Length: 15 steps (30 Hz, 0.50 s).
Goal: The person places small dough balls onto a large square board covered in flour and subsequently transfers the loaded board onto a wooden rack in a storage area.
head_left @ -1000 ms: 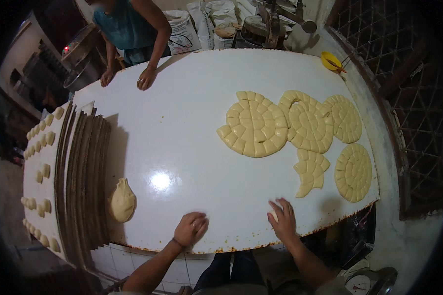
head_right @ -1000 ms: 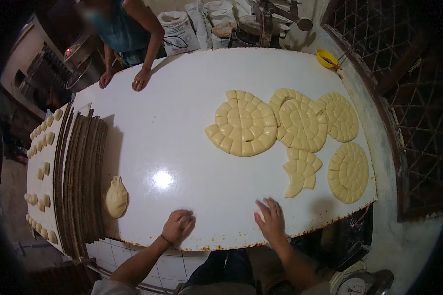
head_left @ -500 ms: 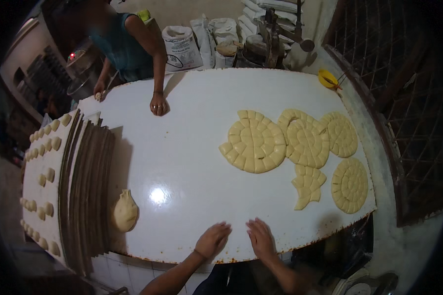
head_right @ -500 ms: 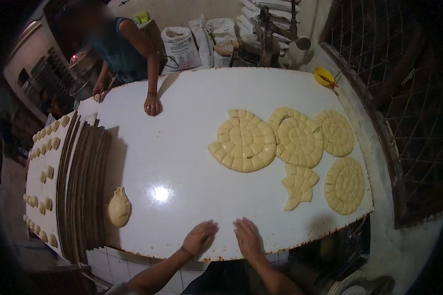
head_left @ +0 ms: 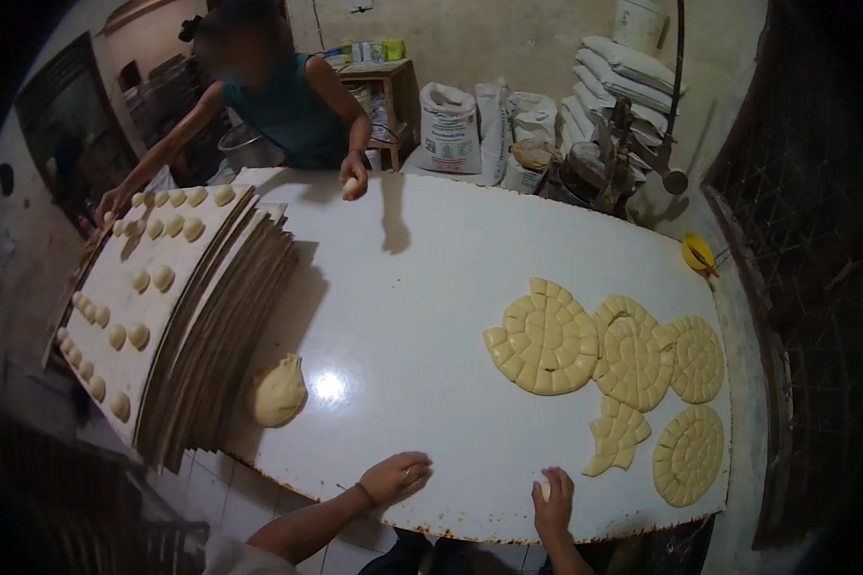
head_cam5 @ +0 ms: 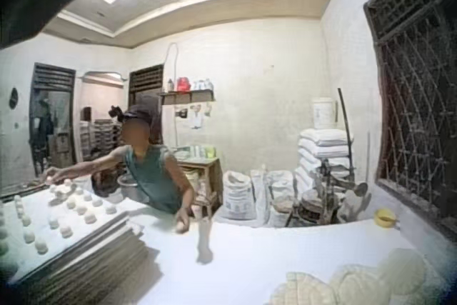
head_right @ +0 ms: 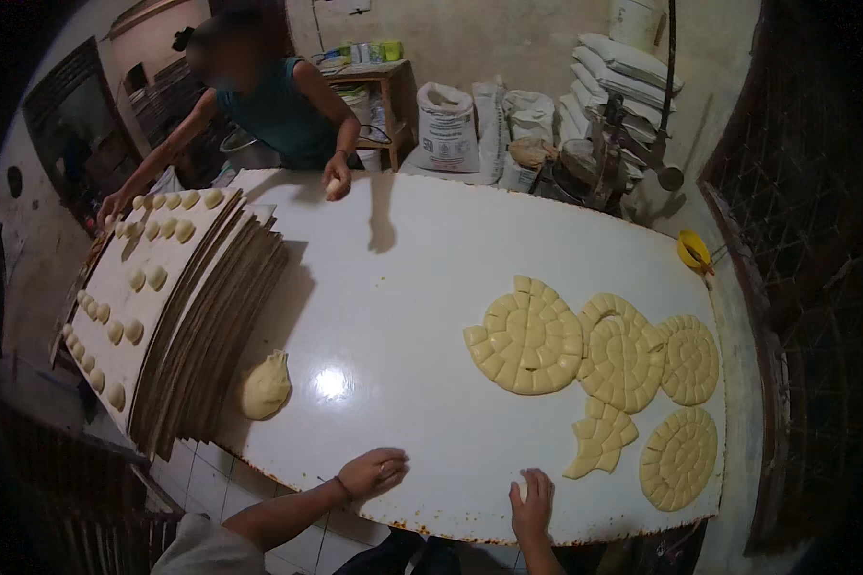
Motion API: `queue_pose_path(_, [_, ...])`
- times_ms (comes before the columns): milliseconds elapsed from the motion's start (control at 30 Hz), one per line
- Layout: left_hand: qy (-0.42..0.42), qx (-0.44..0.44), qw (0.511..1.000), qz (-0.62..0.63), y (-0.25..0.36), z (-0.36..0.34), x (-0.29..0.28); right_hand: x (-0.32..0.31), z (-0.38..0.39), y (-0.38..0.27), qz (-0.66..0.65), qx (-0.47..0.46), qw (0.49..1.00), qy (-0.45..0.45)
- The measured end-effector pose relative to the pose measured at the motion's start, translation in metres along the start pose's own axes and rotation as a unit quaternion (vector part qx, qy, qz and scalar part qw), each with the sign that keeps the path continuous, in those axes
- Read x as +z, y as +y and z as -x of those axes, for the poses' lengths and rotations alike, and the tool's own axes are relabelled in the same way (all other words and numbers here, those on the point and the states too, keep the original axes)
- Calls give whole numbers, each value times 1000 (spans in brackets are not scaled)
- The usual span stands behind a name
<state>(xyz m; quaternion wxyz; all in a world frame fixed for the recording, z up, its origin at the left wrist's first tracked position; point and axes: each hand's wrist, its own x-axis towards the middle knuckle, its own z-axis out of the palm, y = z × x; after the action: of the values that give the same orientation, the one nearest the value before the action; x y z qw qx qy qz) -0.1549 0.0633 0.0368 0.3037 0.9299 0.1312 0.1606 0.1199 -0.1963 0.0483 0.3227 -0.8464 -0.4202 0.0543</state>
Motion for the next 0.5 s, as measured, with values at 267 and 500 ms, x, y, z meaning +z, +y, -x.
queue_pose_path(267, [0,-2,1000,26,18,40,25,3,55,31,-89,-43,992,-82])
queue_pose_path(500, [180,-76,981,20,54,-10,52,31,33,4,-84,-129,981,-119])
